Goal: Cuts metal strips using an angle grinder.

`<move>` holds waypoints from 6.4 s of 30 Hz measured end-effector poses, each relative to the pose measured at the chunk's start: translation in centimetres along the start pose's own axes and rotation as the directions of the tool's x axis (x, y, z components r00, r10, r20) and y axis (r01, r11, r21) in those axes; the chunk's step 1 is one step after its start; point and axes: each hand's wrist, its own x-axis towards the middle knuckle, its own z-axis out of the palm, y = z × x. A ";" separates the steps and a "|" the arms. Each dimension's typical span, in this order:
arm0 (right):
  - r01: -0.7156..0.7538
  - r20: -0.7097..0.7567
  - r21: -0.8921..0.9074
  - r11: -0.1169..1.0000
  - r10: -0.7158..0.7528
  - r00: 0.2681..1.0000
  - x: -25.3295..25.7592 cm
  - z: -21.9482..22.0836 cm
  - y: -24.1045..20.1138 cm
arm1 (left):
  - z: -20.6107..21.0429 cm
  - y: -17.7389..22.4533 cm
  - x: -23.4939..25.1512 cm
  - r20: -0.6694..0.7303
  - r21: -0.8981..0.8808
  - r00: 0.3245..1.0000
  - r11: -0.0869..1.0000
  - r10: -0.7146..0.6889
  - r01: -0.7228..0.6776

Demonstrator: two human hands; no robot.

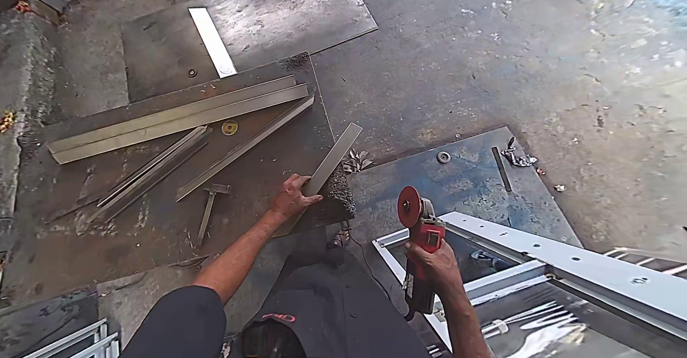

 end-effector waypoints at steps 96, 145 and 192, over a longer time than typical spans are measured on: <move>0.169 0.069 -0.340 0.925 -0.155 0.986 16.2 10.1 -13.0 | 2.4 2.1 10.7 0.010 0.018 1.000 1.000 0.017 -0.017; 0.190 0.084 -0.345 0.919 -0.172 0.982 18.0 10.3 -12.6 | 2.4 2.3 10.9 0.018 0.041 1.000 0.999 0.021 -0.022; 0.158 0.105 -0.340 0.927 -0.130 0.986 19.4 10.6 -14.4 | 2.1 2.4 11.1 0.051 0.044 0.998 0.999 0.020 -0.022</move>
